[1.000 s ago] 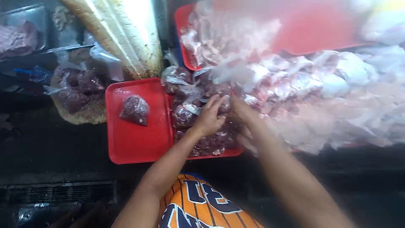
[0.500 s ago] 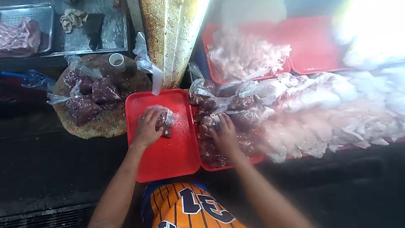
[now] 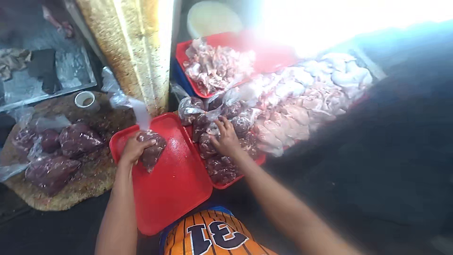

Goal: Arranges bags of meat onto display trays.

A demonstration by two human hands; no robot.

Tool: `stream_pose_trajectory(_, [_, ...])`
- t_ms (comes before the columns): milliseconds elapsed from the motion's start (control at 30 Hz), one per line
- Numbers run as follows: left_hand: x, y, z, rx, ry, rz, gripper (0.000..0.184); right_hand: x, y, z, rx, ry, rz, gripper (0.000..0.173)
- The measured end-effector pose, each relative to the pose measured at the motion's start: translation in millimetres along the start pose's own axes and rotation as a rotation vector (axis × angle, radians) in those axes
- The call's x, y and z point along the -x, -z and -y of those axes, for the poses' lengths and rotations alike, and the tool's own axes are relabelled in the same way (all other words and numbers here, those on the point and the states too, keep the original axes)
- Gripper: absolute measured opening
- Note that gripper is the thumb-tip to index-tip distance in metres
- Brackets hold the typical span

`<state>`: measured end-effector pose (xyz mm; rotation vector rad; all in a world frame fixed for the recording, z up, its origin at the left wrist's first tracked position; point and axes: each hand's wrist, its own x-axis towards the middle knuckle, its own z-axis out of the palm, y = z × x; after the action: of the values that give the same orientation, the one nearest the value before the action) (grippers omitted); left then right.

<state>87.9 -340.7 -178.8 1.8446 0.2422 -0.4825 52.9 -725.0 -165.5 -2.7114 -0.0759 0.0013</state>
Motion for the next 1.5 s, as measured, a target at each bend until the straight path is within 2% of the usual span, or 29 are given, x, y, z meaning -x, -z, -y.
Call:
stream_pose_trajectory(33, [8, -11, -17, 0.034, -0.015, -0.034, 0.061, -1, -2, -1, 0.000, 0.004, 0.017, 0.076])
stream_pose_trajectory(100, [21, -46, -59, -0.113, -0.068, -0.094, 0.057, -3, -11, -9, -0.006, -0.024, 0.101, 0.083])
stream_pose_trajectory(167, [25, -91, -107, -0.352, -0.130, -0.175, 0.071, -8, -23, -17, -0.020, -0.054, 0.162, 0.085])
stream_pose_trajectory(300, [-8, -168, -175, -0.607, -0.236, -0.417, 0.081, -10, -27, -20, -0.105, -0.081, 0.190, 0.085])
stream_pose_trajectory(367, [-38, -194, -197, -0.689, -0.225, -0.446, 0.080, -10, -26, -21, -0.134, -0.086, 0.202, 0.085])
stream_pose_trajectory(533, [-93, -242, -203, -0.919, -0.136, -0.368, 0.085, -10, -27, -25, -0.159, -0.097, 0.231, 0.083])
stream_pose_trajectory(667, [-93, -253, -200, -1.001, -0.110, -0.345, 0.098, -8, -27, -27, -0.175, -0.083, 0.243, 0.082])
stream_pose_trajectory(733, [-87, -252, -199, -1.015, -0.151, -0.349, 0.099, -12, -26, -25, -0.169, -0.083, 0.250, 0.080])
stream_pose_trajectory(867, [-106, -243, -175, -1.042, -0.330, -0.312, 0.080, -11, -25, -25, -0.161, -0.080, 0.248, 0.080])
stream_pose_trajectory(967, [-100, -240, -183, -0.920, -0.342, -0.241, 0.084, -7, -22, -34, -0.147, -0.042, 0.162, 0.080])
stream_pose_trajectory(1000, [-90, -235, -185, -0.857, -0.350, -0.271, 0.087, -6, -23, -33, -0.143, -0.016, 0.129, 0.081])
stream_pose_trajectory(1100, [-47, -197, -174, -0.648, -0.385, -0.417, 0.088, -4, -31, -27, -0.098, 0.042, 0.076, 0.086])
stream_pose_trajectory(1200, [31, -124, -133, -0.431, -0.354, -0.371, 0.071, 12, -21, -25, -0.047, 0.108, -0.020, 0.089])
stream_pose_trajectory(1300, [86, -11, -42, -0.414, -0.042, -0.154, 0.059, 49, 1, -21, -0.050, 0.143, -0.110, 0.084])
stream_pose_trajectory(1333, [97, 34, -11, -0.415, 0.064, -0.161, 0.056, 62, 5, -17, -0.044, 0.117, -0.125, 0.083])
stream_pose_trajectory(1400, [107, 127, 40, -0.438, 0.182, -0.350, 0.054, 88, 9, -3, -0.028, 0.017, -0.126, 0.080])
stream_pose_trajectory(1433, [105, 172, 63, -0.485, 0.187, -0.480, 0.058, 99, 8, 8, -0.024, -0.048, -0.120, 0.078])
stream_pose_trajectory(1467, [98, 215, 85, -0.538, 0.168, -0.578, 0.067, 106, 6, 21, -0.020, -0.101, -0.121, 0.075])
stream_pose_trajectory(1500, [86, 255, 101, -0.570, 0.161, -0.606, 0.083, 109, 3, 37, -0.018, -0.133, -0.124, 0.073])
